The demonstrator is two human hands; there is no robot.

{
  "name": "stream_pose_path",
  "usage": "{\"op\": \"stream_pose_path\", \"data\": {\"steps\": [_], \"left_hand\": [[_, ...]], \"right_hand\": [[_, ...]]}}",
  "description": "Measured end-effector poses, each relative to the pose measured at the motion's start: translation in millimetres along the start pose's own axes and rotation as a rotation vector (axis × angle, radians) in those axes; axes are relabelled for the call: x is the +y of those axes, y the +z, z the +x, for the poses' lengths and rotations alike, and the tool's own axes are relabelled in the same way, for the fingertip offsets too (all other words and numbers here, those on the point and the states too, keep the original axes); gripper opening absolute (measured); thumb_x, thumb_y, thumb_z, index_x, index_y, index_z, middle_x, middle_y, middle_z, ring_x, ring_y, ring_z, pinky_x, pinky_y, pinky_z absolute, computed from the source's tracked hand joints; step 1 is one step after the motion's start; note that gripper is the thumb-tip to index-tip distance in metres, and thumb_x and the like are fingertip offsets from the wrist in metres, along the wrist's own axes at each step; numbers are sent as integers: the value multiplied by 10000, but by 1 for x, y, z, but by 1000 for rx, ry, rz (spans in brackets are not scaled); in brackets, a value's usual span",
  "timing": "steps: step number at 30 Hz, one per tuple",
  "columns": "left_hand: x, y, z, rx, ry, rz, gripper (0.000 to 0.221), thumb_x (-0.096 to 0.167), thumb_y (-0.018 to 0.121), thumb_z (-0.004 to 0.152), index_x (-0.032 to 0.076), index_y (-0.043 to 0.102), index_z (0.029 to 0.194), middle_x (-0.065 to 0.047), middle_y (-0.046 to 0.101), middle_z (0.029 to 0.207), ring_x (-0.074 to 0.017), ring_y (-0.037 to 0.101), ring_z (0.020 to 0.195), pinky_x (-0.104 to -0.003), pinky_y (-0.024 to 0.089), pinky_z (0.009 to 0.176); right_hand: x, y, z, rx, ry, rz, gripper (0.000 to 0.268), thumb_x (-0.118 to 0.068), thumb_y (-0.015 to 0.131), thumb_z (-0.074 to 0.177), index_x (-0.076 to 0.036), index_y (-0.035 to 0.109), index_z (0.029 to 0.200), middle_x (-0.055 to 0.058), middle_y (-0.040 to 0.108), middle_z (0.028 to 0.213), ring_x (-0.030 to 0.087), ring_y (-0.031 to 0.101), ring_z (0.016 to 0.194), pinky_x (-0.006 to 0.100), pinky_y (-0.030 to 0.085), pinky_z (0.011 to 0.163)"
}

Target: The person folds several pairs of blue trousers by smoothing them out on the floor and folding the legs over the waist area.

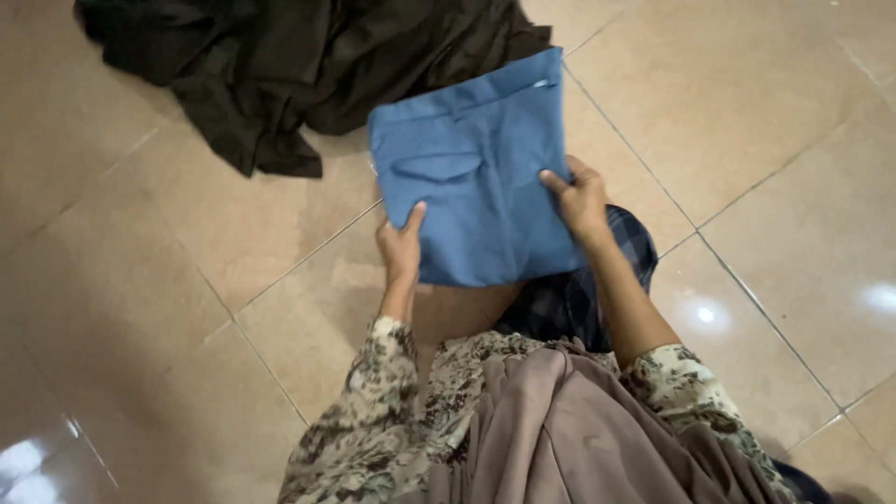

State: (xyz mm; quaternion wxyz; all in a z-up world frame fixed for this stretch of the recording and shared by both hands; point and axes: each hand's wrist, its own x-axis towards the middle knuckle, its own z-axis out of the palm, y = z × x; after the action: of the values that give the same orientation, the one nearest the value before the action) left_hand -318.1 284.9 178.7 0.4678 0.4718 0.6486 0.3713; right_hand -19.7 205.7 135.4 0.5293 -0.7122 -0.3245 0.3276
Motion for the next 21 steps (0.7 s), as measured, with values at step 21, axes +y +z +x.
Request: {"op": "stream_pose_path", "data": {"steps": [21], "left_hand": [[-219, -95, 13, 76, -445, 267, 764, 315, 799, 890, 93, 421, 1515, -223, 496, 1484, -399, 479, 1392, -503, 464, 1109]], "right_hand": [[95, 95, -43, -464, 177, -599, 911, -86, 767, 854, -290, 317, 1618, 264, 544, 1432, 443, 555, 1309, 547, 462, 1121]]}}
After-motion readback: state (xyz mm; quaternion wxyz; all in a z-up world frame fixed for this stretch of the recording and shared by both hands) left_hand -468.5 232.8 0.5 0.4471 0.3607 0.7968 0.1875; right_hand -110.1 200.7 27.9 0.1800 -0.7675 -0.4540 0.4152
